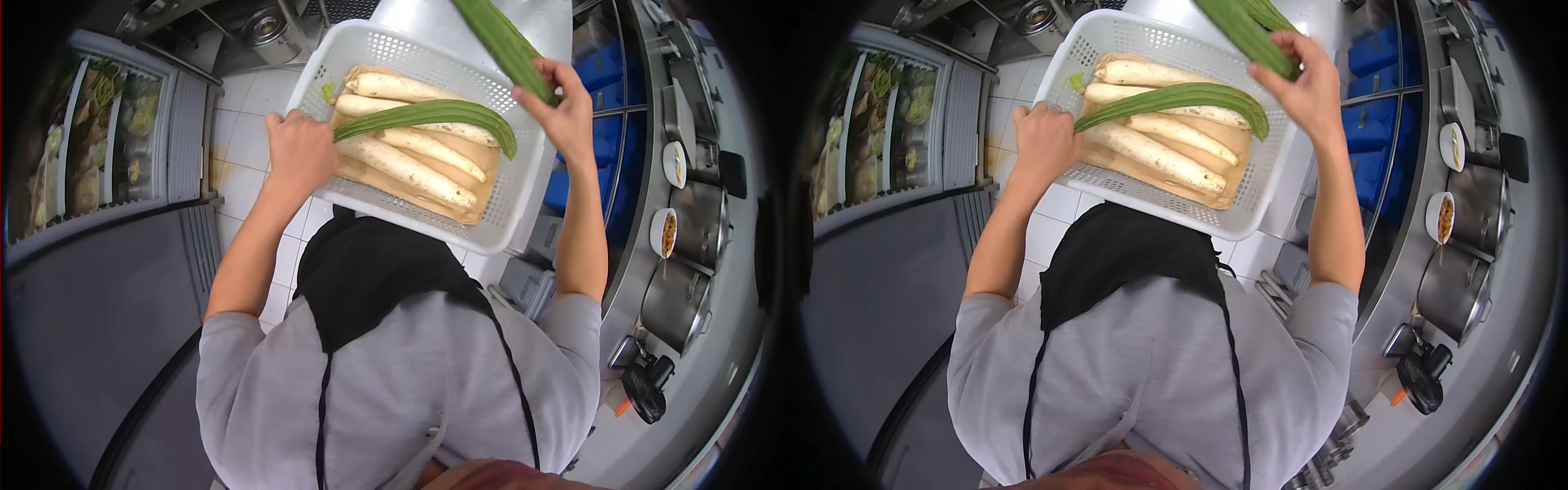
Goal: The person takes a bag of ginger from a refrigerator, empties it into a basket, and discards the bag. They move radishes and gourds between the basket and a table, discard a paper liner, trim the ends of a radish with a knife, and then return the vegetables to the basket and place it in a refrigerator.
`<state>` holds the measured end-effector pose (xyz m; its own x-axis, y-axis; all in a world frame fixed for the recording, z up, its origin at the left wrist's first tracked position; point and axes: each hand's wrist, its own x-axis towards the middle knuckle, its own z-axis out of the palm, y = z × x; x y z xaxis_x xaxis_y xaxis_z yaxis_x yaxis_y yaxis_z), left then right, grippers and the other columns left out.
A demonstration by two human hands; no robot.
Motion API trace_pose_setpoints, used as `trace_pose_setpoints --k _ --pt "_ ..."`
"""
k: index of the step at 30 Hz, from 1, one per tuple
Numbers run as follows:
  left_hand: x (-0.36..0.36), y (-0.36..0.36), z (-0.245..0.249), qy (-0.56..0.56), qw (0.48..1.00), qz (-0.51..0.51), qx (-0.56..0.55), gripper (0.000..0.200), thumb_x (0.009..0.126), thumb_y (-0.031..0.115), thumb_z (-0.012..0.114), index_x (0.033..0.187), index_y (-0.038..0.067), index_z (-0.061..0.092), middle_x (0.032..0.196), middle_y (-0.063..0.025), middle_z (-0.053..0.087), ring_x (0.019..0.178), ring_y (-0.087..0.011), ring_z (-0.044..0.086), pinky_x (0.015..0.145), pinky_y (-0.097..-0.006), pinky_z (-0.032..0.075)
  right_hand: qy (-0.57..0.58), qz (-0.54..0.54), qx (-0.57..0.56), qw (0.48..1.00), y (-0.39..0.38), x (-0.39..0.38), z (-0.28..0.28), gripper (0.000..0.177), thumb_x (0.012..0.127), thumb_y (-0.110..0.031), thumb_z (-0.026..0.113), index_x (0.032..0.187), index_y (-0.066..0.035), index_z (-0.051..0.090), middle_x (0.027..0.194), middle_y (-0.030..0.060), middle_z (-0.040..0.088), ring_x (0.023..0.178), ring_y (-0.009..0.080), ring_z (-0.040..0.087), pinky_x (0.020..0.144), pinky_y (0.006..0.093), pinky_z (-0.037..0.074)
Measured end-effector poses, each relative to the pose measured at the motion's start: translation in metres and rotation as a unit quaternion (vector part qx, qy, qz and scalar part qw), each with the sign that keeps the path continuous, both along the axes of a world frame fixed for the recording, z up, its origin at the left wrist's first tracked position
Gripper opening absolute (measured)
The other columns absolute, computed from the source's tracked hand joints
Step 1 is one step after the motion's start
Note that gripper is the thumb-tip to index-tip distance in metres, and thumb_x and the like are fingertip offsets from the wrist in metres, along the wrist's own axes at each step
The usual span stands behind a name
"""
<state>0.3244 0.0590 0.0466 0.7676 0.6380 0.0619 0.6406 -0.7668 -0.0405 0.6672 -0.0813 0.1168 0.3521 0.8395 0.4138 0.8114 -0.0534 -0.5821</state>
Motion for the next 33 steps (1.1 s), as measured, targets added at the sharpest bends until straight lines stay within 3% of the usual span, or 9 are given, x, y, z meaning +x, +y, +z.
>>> trace_pose_setpoints --k 1,4,7,10,15,21,26,30,33 --pt "-0.002 0.001 0.004 0.019 1.0 -0.006 -0.015 0.026 0.079 0.029 0.07 0.077 0.003 0.072 0.076 -0.0101 0.067 0.074 -0.0247 0.062 0.073 -0.0434 0.04 -0.059 0.009 -0.01 0.998 -0.01 -0.012 -0.002 0.04 0.07 -0.018 0.085 0.102 -0.003 0.066 0.094 0.012 0.065 0.089 0.0305 0.063 0.079 0.0378 0.053" --pt "-0.012 0.015 0.006 -0.359 0.892 0.165 -0.219 0.03 0.09 0.028 0.064 0.092 0.001 0.076 0.083 -0.009 0.071 0.074 -0.0183 0.062 0.074 -0.0359 0.046 -0.153 0.017 -0.06 0.986 -0.032 -0.045 -0.019 0.047 0.067 -0.023 0.087 0.103 -0.006 0.062 0.097 0.0102 0.058 0.095 0.0297 0.057 0.079 0.04 0.052" --pt "-0.043 0.04 0.006 -0.645 0.53 0.201 -0.513 0.036 0.1 0.024 0.052 0.114 -0.003 0.071 0.11 -0.0095 0.072 0.085 -0.0146 0.062 0.08 -0.0296 0.05 -0.182 0.026 -0.118 0.976 -0.043 -0.069 -0.043 0.055 0.067 -0.029 0.088 0.107 -0.008 0.057 0.108 0.0107 0.057 0.105 0.0314 0.054 0.083 0.0451 0.053" --pt "-0.057 0.036 -0.001 -0.56 0.616 0.094 -0.545 0.037 0.1 0.025 0.052 0.116 -0.004 0.071 0.11 -0.0103 0.072 0.095 -0.015 0.061 0.085 -0.031 0.05 -0.211 0.068 -0.204 0.954 -0.05 -0.075 -0.059 0.055 0.068 -0.03 0.087 0.109 -0.008 0.057 0.107 0.0111 0.06 0.106 0.0323 0.057 0.085 0.0449 0.053" --pt "-0.047 0.002 0.031 -0.233 0.936 -0.037 -0.261 0.04 0.086 0.01 0.072 0.124 0.0 0.067 0.114 -0.0154 0.068 0.106 -0.0299 0.061 0.098 -0.038 0.046 -0.223 0.113 -0.232 0.94 -0.05 -0.066 -0.071 0.05 0.073 -0.029 0.083 0.111 -0.01 0.058 0.099 0.0101 0.062 0.1 0.0323 0.062 0.086 0.0467 0.052" --pt "-0.025 -0.018 0.024 -0.187 0.953 -0.017 -0.238 0.044 0.082 0.009 0.071 0.124 -0.001 0.062 0.108 -0.022 0.068 0.107 -0.0416 0.06 0.09 -0.0482 0.047 -0.26 -0.016 -0.165 0.951 -0.037 -0.068 -0.068 0.048 0.072 -0.03 0.084 0.107 -0.009 0.059 0.098 0.0107 0.062 0.1 0.034 0.062 0.086 0.0471 0.051" --pt "-0.011 -0.015 0.002 -0.096 0.97 -0.043 -0.218 0.032 0.083 0.01 0.07 0.112 -0.002 0.063 0.105 -0.0227 0.067 0.101 -0.0426 0.062 0.089 -0.0505 0.05 -0.181 0.077 -0.312 0.93 -0.032 -0.053 -0.063 0.052 0.071 -0.033 0.087 0.107 -0.007 0.059 0.101 0.0143 0.063 0.102 0.0349 0.06 0.088 0.0449 0.049" --pt "-0.001 -0.002 0.003 -0.094 0.969 -0.066 -0.22 0.036 0.083 0.013 0.071 0.115 -0.001 0.062 0.106 -0.0222 0.066 0.102 -0.0418 0.062 0.09 -0.0503 0.05 0.042 0.08 -0.27 0.958 -0.018 -0.033 -0.034 0.039 0.079 -0.035 0.082 0.091 -0.001 0.07 0.086 0.0171 0.07 0.081 0.031 0.068 0.073 0.0414 0.053" --pt "0.001 -0.004 0.011 -0.044 0.973 -0.07 -0.214 0.041 0.086 0.017 0.071 0.122 0.0 0.062 0.109 -0.0202 0.064 0.106 -0.0404 0.059 0.091 -0.0501 0.049 -0.051 -0.016 -0.158 0.986 0.01 0.006 -0.03 0.032 0.086 -0.032 0.076 0.085 0.0 0.072 0.081 0.0178 0.071 0.073 0.0312 0.068 0.069 0.042 0.053"
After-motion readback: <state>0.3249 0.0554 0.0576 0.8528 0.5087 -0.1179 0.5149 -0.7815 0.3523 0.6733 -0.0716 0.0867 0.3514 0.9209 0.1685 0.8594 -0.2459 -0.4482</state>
